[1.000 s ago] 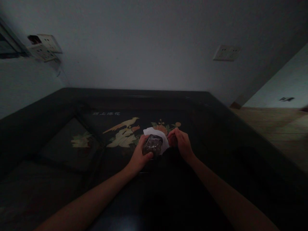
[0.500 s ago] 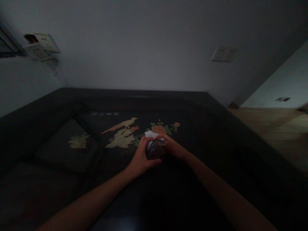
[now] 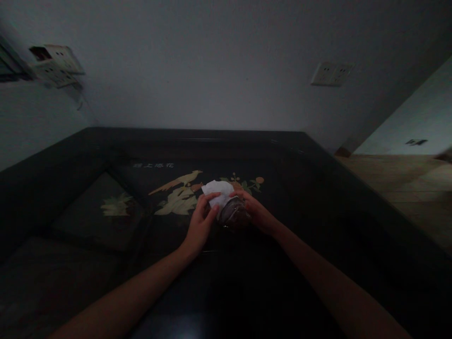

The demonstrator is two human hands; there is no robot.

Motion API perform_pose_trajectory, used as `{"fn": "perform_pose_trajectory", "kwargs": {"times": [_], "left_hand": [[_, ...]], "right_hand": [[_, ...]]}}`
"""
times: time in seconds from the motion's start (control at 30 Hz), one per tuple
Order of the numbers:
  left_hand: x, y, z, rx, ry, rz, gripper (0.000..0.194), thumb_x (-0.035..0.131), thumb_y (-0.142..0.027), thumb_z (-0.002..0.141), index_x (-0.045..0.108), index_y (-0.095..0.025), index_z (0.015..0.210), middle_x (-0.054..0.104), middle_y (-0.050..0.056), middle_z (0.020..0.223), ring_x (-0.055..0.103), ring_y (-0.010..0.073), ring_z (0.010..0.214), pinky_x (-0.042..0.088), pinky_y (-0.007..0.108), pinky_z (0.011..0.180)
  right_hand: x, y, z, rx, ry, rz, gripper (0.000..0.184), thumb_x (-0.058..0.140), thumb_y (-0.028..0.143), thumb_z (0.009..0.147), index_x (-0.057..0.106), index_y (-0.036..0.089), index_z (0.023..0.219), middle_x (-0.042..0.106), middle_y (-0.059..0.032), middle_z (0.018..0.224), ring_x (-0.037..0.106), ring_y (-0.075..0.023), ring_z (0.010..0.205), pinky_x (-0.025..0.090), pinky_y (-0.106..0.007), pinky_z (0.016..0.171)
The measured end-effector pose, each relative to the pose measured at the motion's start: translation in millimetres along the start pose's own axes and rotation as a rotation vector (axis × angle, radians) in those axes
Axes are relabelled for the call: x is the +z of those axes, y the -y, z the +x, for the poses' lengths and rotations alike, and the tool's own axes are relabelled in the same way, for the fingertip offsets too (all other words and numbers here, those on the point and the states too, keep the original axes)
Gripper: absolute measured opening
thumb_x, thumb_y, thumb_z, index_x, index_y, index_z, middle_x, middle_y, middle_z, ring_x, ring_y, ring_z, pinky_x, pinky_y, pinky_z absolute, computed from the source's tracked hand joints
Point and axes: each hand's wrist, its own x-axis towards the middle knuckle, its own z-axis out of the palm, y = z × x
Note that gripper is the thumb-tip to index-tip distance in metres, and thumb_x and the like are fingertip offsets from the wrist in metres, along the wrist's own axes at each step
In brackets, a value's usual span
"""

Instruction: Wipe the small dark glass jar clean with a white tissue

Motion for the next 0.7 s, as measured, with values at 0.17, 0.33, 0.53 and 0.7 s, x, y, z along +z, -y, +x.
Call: {"fn": "perform_pose_trajectory", "kwargs": {"times": [0.17, 0.33, 0.53, 0.7], "left_hand": [[-1.4, 7, 7, -0.202, -0.176, -0.26, 0.036, 0.072, -0.026, 0.068, 0.058, -0.021, 0.102, 0.064, 0.004, 0.106, 0.059, 0.0222, 0.098, 0.047, 0.03, 0.079], [-1.3, 0, 12, -0.224, -0.217, -0.374, 0.054, 0.076, -0.02, 0.064, 0.052, -0.022, 0.112, 0.067, 0.004, 0.103, 0.064, 0.0188, 0.088, 0.05, 0.028, 0.072], [-2.0, -6, 16, -0.359, -0.196, -0.446, 0.042, 0.077, -0.023, 0.064, 0.059, -0.015, 0.1, 0.069, 0.003, 0.084, 0.063, 0.0136, 0.064, 0.05, 0.024, 0.06], [1.6, -10, 14, -0.362, -0.182, -0.484, 0.027, 0.073, -0.023, 0.069, 0.063, -0.015, 0.093, 0.069, 0.002, 0.086, 0.063, 0.0128, 0.07, 0.05, 0.021, 0.063]], "right_hand": [[3, -2, 5, -0.039, -0.029, 0.235, 0.057, 0.064, 0.064, 0.068, 0.06, 0.027, 0.11, 0.066, -0.0043, 0.109, 0.063, -0.0221, 0.096, 0.051, -0.036, 0.081], [10, -8, 7, -0.035, -0.006, 0.34, 0.058, 0.064, 0.063, 0.069, 0.059, 0.025, 0.112, 0.064, -0.0078, 0.118, 0.062, -0.026, 0.105, 0.046, -0.045, 0.093], [21, -16, 6, -0.013, -0.009, 0.414, 0.053, 0.072, 0.052, 0.068, 0.06, 0.021, 0.109, 0.067, -0.0081, 0.113, 0.065, -0.027, 0.101, 0.043, -0.048, 0.098], [22, -17, 7, 0.008, -0.036, 0.394, 0.051, 0.068, 0.054, 0.07, 0.059, 0.021, 0.109, 0.067, -0.0085, 0.111, 0.066, -0.0265, 0.098, 0.044, -0.048, 0.096]]}}
